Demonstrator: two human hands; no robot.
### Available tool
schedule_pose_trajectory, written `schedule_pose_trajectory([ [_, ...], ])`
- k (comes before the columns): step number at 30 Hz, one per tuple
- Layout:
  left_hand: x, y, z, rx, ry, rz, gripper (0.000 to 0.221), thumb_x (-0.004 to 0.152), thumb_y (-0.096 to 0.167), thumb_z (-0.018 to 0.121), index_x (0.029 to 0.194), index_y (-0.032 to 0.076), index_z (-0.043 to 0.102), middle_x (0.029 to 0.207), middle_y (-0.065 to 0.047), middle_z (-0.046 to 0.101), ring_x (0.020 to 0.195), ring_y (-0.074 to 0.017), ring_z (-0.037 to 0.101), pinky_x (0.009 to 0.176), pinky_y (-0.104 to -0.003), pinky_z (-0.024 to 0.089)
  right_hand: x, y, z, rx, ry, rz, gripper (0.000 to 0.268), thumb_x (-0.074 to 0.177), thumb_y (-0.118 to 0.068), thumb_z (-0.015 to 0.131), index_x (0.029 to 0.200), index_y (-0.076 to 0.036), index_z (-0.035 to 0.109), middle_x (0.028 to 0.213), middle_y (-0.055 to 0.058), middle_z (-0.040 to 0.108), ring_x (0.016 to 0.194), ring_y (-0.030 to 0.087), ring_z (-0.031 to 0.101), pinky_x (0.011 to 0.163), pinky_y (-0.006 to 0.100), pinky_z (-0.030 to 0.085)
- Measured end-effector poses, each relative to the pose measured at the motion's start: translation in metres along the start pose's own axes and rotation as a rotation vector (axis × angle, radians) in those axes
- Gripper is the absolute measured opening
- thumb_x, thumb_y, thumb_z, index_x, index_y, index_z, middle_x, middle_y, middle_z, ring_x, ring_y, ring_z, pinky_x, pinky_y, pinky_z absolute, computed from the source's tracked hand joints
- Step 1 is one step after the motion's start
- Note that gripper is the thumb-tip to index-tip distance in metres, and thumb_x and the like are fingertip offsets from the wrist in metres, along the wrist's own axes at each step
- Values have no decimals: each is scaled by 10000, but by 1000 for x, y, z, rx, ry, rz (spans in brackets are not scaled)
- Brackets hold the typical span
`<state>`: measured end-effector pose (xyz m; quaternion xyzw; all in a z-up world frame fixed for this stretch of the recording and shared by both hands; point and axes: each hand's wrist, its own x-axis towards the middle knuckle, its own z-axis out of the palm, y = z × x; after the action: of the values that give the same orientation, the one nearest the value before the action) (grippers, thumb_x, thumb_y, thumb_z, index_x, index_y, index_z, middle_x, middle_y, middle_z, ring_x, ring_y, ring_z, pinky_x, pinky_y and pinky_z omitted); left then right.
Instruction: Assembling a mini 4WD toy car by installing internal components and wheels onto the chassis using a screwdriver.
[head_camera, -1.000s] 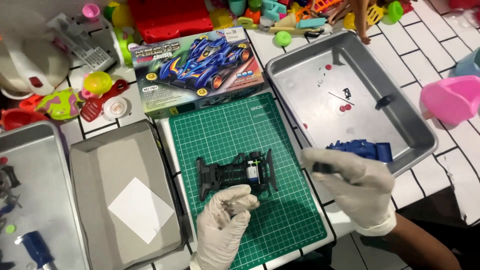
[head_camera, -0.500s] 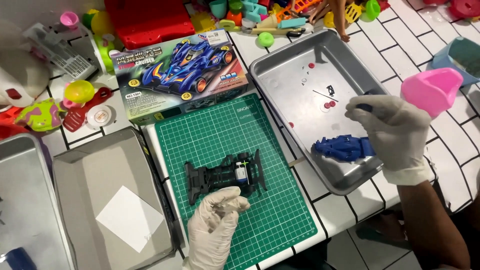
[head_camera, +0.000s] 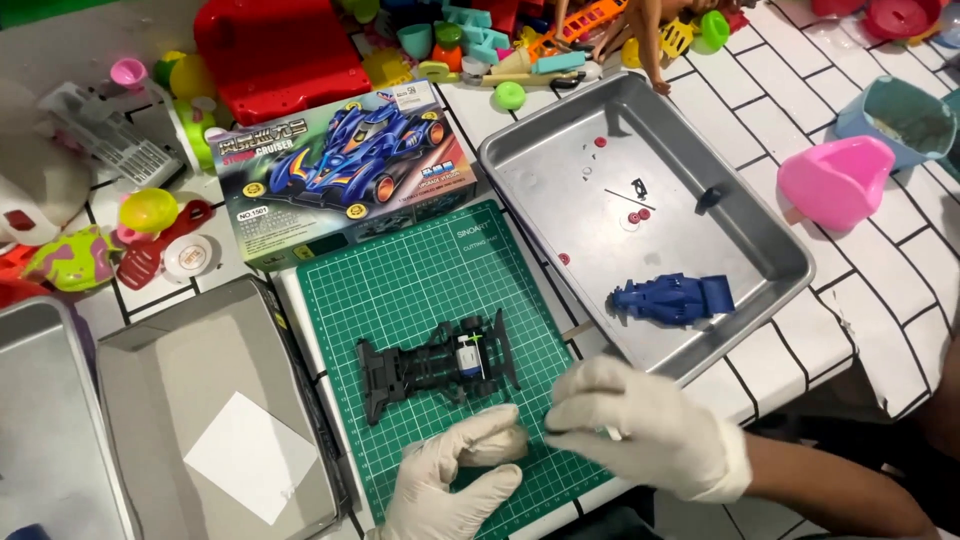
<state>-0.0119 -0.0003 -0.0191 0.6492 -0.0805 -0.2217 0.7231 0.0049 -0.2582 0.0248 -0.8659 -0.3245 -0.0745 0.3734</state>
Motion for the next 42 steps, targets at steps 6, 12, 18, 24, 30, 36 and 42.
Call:
schedule_pose_trajectory([
  [6, 5, -3, 10, 151, 349, 55, 415, 603, 93, 977, 1005, 91, 871, 1039, -117, 883, 935, -176, 859, 838, -275, 719, 8, -26, 28, -39, -52, -252, 531, 1032, 4, 650, 1514, -9, 428, 1248, 220, 628, 1103, 326, 685, 956, 418, 646],
  [12, 6, -13, 7, -27, 432, 15, 348, 580, -55, 959, 859, 84, 804, 968, -99, 872, 963, -211, 817, 756, -299, 693, 33, 17, -32, 114, 21, -214, 707, 959, 79, 607, 1551, -239, 388, 804, -43, 643, 662, 63, 634, 556, 169, 596],
  [18, 5, 2, 7, -45, 326, 103, 326, 661, -83, 892, 944, 74, 856, 979, -123, 839, 956, -218, 800, 877, -346, 689, 83, 119, -96, -585, -132, 891, 305, 1019, -271, 593, 1239, -146, 764, 1204, 100, 729, 976, 342, 708, 709, 475, 591],
  [24, 4, 9, 7, -106, 356, -91, 284, 690, -10, 898, 954, 68, 828, 1048, -118, 859, 978, -210, 816, 866, -322, 687, 83, 159, -88, -517, -115, 937, 224, 895, -160, 610, 895, -131, 832, 1022, 29, 764, 809, 295, 686, 640, 434, 536],
  [30, -1, 28, 5, -237, 264, -111, 269, 733, -8, 864, 990, 67, 847, 1071, -129, 863, 943, -210, 836, 871, -304, 703, 91, 127, -80, -563, -86, 785, 253, 1029, -170, 476, 1004, -35, 690, 1174, 180, 672, 994, 424, 667, 813, 569, 534],
  [36, -1, 57, -6, -254, 302, -70, 384, 758, 1, 845, 1138, 50, 813, 963, -107, 861, 909, -117, 808, 977, -289, 648, 81, 17, -50, -294, 112, 574, 440, 980, -95, 631, 1398, -227, 589, 878, -7, 787, 743, 201, 747, 812, 365, 577],
  [42, 11, 62, -19, -241, 322, 151, 411, 841, 38, 771, 1248, 52, 715, 1359, -206, 701, 1231, -225, 708, 1016, -304, 621, 44, -5, 44, -41, -20, 13, 263, 943, -25, 635, 1184, -130, 638, 785, -12, 639, 647, 97, 619, 529, 236, 570],
])
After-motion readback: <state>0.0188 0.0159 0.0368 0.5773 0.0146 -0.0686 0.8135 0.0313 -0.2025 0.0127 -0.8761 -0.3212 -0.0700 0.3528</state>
